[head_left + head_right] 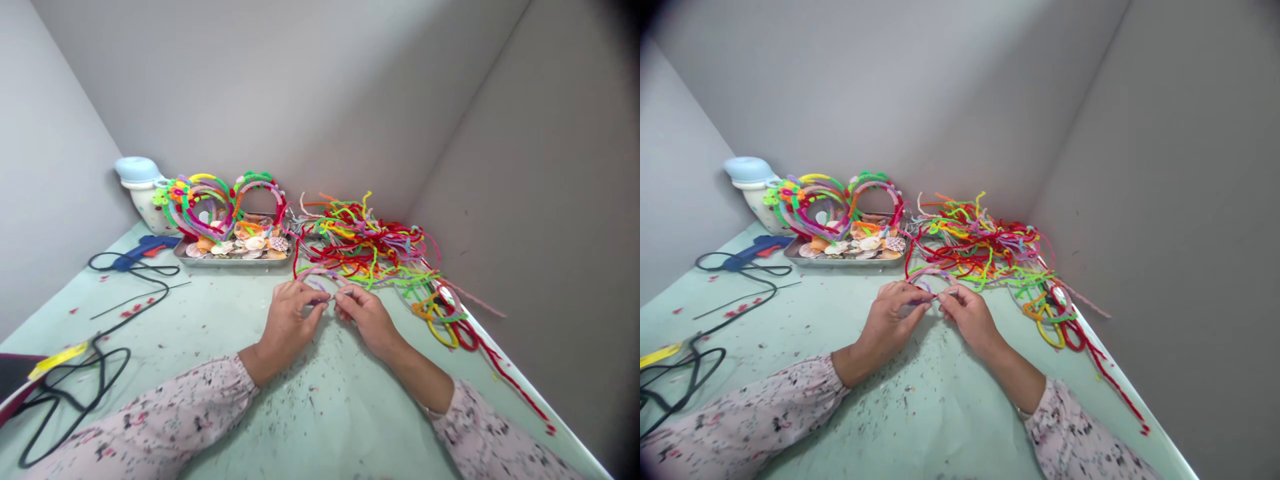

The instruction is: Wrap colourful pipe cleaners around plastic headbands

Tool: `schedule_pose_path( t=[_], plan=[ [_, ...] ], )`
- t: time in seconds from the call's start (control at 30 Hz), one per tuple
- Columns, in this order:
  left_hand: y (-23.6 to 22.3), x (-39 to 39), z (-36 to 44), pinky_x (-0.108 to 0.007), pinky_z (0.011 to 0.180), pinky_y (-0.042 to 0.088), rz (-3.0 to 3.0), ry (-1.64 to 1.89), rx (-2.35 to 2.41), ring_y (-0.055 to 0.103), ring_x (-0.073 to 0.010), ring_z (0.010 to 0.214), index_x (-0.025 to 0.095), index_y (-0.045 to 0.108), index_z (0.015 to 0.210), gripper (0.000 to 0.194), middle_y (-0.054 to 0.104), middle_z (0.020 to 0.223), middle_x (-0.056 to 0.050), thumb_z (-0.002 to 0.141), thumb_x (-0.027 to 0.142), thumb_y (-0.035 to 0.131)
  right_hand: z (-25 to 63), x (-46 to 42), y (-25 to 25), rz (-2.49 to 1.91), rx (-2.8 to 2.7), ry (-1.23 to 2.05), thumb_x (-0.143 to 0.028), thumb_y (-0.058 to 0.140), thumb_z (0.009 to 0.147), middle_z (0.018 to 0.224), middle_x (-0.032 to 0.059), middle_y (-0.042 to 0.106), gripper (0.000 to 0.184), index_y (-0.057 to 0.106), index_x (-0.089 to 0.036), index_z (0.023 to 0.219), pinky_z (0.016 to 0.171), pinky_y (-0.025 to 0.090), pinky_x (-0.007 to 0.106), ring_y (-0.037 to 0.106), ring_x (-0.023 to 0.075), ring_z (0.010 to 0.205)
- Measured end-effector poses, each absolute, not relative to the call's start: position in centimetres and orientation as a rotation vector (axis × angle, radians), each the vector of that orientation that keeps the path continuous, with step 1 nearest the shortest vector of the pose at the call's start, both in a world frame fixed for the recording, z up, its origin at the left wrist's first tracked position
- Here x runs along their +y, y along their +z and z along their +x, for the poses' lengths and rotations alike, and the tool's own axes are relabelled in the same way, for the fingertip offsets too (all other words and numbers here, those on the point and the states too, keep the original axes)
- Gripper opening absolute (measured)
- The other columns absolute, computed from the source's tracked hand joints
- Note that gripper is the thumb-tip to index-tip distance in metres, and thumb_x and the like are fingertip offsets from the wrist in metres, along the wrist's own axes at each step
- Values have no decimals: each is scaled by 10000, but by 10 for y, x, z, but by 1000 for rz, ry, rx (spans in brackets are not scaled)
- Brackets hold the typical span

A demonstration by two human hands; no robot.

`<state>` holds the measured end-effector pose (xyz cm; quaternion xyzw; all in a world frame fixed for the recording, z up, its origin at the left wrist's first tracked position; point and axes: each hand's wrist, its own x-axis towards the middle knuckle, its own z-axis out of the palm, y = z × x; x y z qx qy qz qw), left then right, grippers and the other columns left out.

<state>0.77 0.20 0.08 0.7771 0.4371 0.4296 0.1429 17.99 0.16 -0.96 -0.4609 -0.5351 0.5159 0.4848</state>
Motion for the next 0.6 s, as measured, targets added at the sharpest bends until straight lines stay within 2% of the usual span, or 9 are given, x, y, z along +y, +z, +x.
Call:
schedule_pose_path(
  t=[0.6],
  plan=[
    [0, 3, 7, -365, 849, 401, 2209, 1221, 1234, 582, -190, 880, 230, 693, 885, 108, 662, 855, -15, 822, 171, 629, 180, 1, -8, -1118, -1325, 1250, -390, 637, 808, 646, -28, 568, 212, 594, -185, 775, 579, 381, 254, 475, 111, 577]
  ],
)
